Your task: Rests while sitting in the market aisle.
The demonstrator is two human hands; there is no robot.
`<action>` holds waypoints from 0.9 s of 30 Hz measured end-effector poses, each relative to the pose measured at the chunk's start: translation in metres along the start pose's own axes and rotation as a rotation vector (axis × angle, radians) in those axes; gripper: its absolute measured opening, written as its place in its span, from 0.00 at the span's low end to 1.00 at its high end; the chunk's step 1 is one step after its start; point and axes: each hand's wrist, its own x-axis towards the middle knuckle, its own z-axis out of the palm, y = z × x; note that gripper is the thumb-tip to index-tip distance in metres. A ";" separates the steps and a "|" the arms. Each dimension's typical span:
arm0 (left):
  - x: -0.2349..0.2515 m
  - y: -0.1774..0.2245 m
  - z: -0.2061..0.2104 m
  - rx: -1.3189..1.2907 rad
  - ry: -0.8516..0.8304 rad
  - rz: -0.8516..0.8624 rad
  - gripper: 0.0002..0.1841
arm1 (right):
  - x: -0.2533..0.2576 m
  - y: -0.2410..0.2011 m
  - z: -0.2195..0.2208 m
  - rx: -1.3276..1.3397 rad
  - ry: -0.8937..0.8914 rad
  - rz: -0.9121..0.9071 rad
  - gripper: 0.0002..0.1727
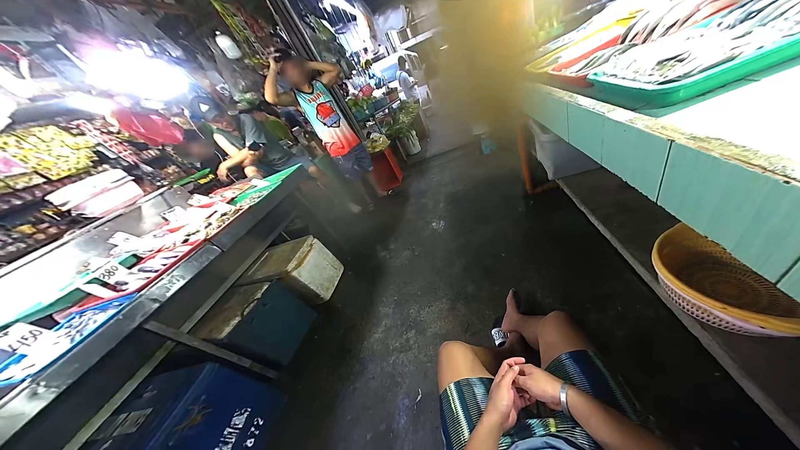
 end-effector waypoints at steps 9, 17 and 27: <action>-0.004 0.002 0.004 -0.028 0.007 0.026 0.20 | -0.004 -0.002 0.005 0.041 0.011 -0.003 0.16; -0.002 0.003 0.007 -0.025 0.019 0.012 0.19 | -0.004 -0.001 0.004 0.069 0.022 -0.007 0.15; -0.001 0.001 0.004 -0.008 0.015 -0.003 0.20 | -0.004 -0.002 0.003 0.047 0.026 0.007 0.15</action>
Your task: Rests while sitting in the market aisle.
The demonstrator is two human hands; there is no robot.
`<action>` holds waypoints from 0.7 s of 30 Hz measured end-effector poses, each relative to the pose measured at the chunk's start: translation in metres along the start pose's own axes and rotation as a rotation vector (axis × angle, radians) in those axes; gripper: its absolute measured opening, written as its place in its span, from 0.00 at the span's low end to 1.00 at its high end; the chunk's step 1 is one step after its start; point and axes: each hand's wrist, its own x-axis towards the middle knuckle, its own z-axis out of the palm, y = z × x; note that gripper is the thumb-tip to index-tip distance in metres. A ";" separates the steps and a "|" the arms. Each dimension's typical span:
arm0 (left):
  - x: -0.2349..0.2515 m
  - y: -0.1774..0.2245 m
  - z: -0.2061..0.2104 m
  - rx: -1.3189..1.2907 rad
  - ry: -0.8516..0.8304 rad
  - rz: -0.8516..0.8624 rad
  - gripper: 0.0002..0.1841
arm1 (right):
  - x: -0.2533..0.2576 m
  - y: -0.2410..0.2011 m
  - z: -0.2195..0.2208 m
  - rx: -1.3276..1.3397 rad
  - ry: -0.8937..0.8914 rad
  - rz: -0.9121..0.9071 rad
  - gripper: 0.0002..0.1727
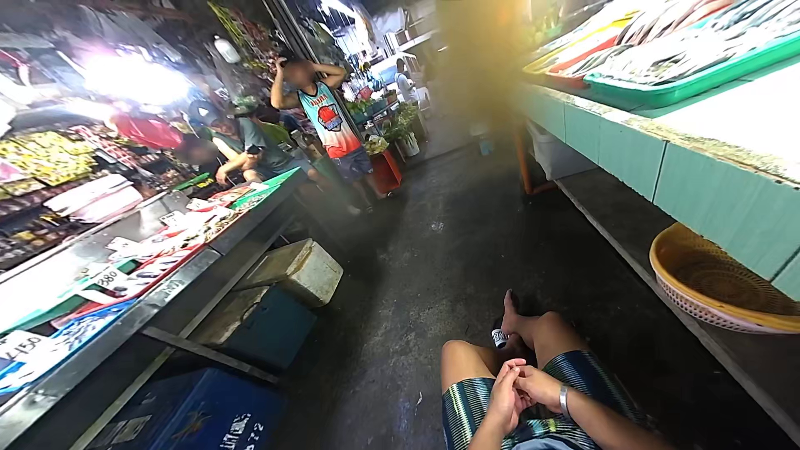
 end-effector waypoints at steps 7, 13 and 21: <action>0.001 0.000 -0.003 0.007 -0.012 0.001 0.20 | 0.002 -0.001 -0.002 -0.064 -0.016 -0.016 0.15; -0.001 0.001 0.002 -0.012 0.001 0.024 0.20 | 0.003 0.003 0.001 -0.010 0.003 -0.020 0.16; 0.002 -0.002 -0.004 0.020 -0.025 -0.003 0.20 | 0.003 0.003 -0.003 -0.026 -0.017 0.003 0.16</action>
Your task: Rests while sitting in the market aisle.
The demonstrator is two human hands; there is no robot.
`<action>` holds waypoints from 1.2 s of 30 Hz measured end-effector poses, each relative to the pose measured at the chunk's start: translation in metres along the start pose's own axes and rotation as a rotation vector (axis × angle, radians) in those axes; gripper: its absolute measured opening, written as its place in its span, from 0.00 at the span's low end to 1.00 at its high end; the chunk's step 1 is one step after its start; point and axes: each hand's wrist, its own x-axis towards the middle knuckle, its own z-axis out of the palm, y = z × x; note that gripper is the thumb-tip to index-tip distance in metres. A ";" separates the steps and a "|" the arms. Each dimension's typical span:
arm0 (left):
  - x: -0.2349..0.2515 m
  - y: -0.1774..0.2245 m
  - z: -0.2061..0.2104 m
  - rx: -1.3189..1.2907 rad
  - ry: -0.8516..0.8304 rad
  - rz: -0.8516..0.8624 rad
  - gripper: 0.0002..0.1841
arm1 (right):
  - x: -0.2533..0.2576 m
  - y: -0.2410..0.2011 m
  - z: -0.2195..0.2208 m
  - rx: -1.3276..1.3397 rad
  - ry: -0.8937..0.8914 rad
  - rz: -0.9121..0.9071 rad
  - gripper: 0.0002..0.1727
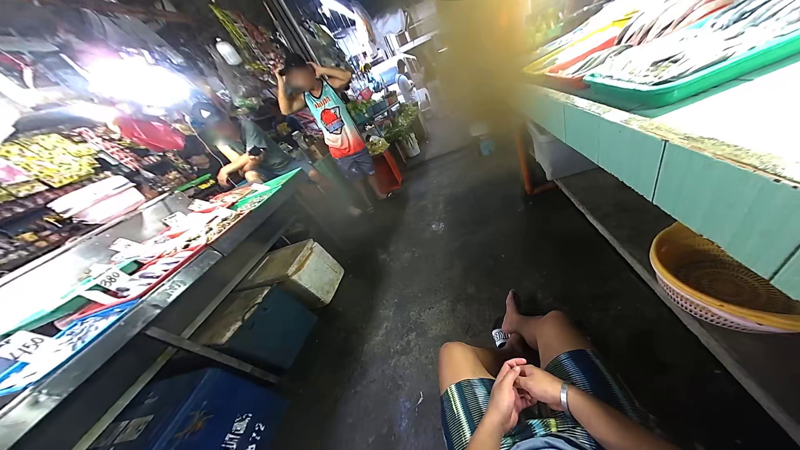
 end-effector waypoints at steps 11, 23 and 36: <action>0.000 -0.001 -0.001 -0.007 0.001 0.001 0.20 | 0.000 0.000 0.001 -0.005 0.001 -0.003 0.15; -0.001 0.001 0.002 0.009 0.005 0.009 0.20 | 0.000 0.002 0.000 0.002 0.005 -0.016 0.15; -0.003 0.002 0.005 -0.017 0.023 0.010 0.20 | 0.000 0.000 0.002 0.021 0.011 -0.010 0.15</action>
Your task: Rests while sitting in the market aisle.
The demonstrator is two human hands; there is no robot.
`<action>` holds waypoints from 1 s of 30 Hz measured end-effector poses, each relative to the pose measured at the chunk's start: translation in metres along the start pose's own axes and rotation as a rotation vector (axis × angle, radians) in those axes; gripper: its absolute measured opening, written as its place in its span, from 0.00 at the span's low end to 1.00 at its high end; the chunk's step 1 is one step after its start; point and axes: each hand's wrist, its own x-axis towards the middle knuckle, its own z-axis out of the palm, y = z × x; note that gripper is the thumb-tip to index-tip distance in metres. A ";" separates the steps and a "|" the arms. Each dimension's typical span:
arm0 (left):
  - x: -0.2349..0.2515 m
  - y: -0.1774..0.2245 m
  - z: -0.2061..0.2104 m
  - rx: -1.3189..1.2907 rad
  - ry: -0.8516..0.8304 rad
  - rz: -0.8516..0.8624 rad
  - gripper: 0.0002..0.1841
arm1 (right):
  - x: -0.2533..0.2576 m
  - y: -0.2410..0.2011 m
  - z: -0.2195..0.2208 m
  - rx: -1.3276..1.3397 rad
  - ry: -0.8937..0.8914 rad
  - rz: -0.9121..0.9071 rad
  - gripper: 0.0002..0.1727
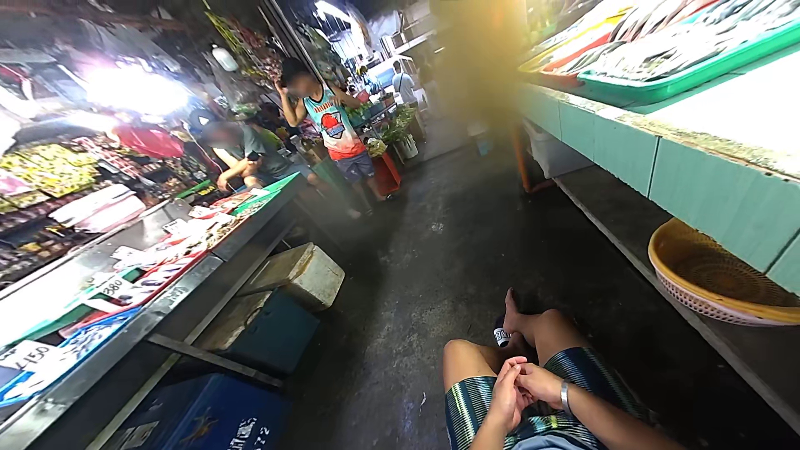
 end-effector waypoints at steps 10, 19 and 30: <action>0.000 -0.001 -0.002 0.007 -0.012 -0.001 0.20 | 0.001 0.001 -0.001 -0.017 -0.011 0.011 0.16; 0.002 -0.001 -0.005 0.026 -0.019 -0.004 0.20 | 0.001 0.000 -0.002 -0.016 -0.012 0.004 0.15; 0.002 -0.001 -0.006 0.022 -0.025 -0.009 0.20 | 0.001 -0.001 -0.001 -0.029 -0.008 0.001 0.15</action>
